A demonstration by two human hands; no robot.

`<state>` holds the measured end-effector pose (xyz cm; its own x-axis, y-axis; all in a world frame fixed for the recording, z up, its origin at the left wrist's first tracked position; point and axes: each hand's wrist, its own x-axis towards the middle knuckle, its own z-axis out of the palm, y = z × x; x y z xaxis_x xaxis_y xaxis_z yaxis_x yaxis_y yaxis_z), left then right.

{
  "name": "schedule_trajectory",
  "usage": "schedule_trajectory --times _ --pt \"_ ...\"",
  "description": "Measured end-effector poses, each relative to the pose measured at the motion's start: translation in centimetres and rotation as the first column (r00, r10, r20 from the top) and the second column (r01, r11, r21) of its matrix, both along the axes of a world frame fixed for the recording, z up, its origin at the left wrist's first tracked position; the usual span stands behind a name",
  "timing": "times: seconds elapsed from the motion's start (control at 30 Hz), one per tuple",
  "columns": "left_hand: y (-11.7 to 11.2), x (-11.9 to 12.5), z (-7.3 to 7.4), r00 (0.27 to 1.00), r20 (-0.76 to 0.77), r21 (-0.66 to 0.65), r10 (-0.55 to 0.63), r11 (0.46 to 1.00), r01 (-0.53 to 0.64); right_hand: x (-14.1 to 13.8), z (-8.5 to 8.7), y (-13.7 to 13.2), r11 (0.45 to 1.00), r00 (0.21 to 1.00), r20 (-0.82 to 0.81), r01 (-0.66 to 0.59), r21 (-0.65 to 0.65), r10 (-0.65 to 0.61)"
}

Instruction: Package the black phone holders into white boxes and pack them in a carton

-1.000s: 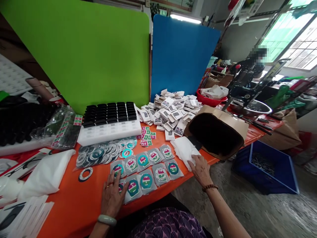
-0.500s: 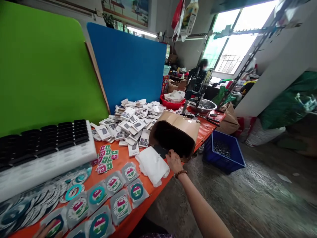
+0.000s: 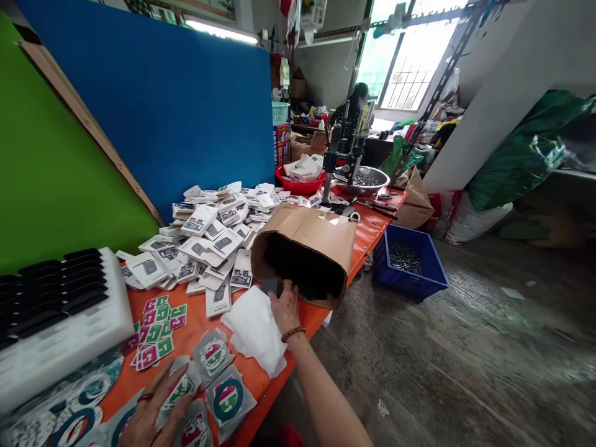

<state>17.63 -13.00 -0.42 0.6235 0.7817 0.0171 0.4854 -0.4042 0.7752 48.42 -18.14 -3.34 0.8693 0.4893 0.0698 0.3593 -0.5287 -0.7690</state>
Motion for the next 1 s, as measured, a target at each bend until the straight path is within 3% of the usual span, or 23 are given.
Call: schedule_trajectory --times 0.13,0.27,0.37,0.43,0.47,0.53,0.63,0.7,0.77,0.83,0.9,1.0 --pt "-0.9 3.2 1.6 0.998 0.008 -0.198 0.065 0.978 -0.062 0.3 0.6 0.6 0.999 0.997 -0.065 -0.053 -0.012 0.052" --pt "-1.7 4.7 2.0 0.995 0.032 -0.340 0.091 0.938 -0.075 1.1 1.0 0.7 0.997 0.994 -0.086 -0.071 0.016 0.072" --pt "-2.2 5.4 2.5 0.991 0.050 -0.397 0.127 0.913 -0.097 1.5 1.8 0.2 0.989 0.996 -0.006 -0.087 0.117 0.088" --pt "-2.8 6.3 3.1 0.980 0.054 -0.488 0.194 0.861 -0.143 1.5 2.9 -0.6 0.971 0.993 0.090 -0.090 0.220 0.071" --pt "-3.0 6.9 3.5 0.967 0.071 -0.566 0.244 0.808 -0.163 1.3 3.6 -1.1 0.959 0.988 0.137 -0.099 0.266 0.064" --pt "-3.6 8.3 4.2 0.919 0.131 -0.764 0.372 0.628 -0.145 0.5 4.8 -2.2 0.933 0.971 0.226 -0.156 0.325 0.084" --pt "-4.2 11.0 5.1 0.805 0.197 -0.957 0.559 0.288 0.034 -2.1 5.9 -3.6 0.871 0.895 0.378 -0.368 0.325 0.237" --pt "-4.4 12.5 5.3 0.756 0.228 -0.974 0.614 0.142 0.179 -4.4 6.0 -4.4 0.814 0.807 0.451 -0.524 0.249 0.381" --pt "-4.3 13.4 5.2 0.697 0.241 -0.968 0.676 0.113 0.224 -6.5 5.9 -5.1 0.764 0.727 0.448 -0.631 0.137 0.520" --pt "-4.2 13.8 4.9 0.652 0.190 -0.980 0.734 0.104 0.168 -7.8 5.9 -5.8 0.724 0.679 0.386 -0.689 0.039 0.625" --pt "-3.9 13.7 4.4 0.660 0.093 -0.995 0.745 0.046 0.088 -8.2 6.1 -6.5 0.661 0.624 0.331 -0.750 0.000 0.708" --pt "-3.5 13.1 3.8 0.716 0.027 -0.997 0.698 -0.038 0.074 -7.6 6.5 -7.4 0.536 0.517 0.320 -0.844 0.032 0.794"
